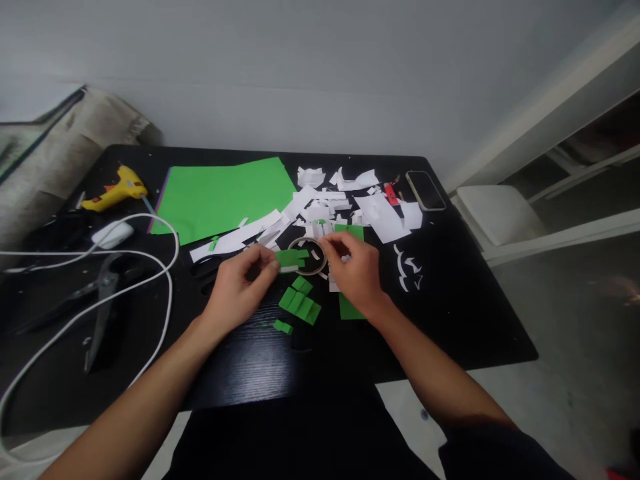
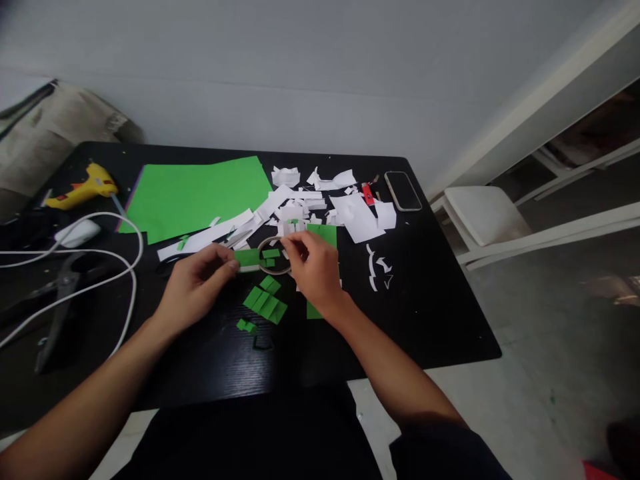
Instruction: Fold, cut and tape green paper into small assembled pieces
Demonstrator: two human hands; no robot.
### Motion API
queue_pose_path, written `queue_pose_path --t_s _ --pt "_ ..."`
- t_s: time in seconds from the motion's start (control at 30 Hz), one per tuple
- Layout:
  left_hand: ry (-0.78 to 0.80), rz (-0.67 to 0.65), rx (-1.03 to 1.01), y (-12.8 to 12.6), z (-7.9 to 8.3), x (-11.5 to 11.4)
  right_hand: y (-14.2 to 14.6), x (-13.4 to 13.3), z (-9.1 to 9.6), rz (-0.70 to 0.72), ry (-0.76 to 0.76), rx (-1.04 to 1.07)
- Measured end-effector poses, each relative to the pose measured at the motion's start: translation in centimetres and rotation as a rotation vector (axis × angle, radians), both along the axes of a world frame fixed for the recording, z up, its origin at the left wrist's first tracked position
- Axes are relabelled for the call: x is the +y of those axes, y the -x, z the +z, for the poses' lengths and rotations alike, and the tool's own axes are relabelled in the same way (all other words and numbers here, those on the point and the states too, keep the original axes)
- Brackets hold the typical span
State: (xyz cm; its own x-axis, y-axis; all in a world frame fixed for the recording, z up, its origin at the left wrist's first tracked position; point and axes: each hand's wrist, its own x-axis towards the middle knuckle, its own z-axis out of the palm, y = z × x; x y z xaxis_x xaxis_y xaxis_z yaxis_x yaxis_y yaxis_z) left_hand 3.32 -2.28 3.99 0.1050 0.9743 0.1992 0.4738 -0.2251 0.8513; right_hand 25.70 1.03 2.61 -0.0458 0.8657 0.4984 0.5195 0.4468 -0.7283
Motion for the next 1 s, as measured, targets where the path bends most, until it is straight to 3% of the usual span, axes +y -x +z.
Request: queue_pose_path --t_s 0.33,0.47,0.57,0.67,0.87,1.0 --pt "0.042 0.115 -0.116 0.5 -0.5 0.5 0.5 -0.4 0.0 0.286 0.132 -0.003" --pt "0.066 0.007 -0.125 0.3 -0.4 0.4 0.4 -0.3 0.1 0.232 0.232 0.168" --pt "0.076 -0.115 -0.057 0.2 -0.3 0.3 0.6 -0.3 0.2 0.361 0.475 0.397" --pt "0.092 -0.198 -0.026 0.0 -0.2 0.2 0.8 -0.6 0.4 0.471 0.614 0.455" --pt "0.179 -0.151 -0.194 -0.6 -0.4 0.0 1.3 -0.9 0.3 0.433 0.670 0.514" --pt "0.174 -0.136 -0.131 -0.7 -0.6 0.0 1.5 -1.0 0.1 0.416 0.662 0.519"
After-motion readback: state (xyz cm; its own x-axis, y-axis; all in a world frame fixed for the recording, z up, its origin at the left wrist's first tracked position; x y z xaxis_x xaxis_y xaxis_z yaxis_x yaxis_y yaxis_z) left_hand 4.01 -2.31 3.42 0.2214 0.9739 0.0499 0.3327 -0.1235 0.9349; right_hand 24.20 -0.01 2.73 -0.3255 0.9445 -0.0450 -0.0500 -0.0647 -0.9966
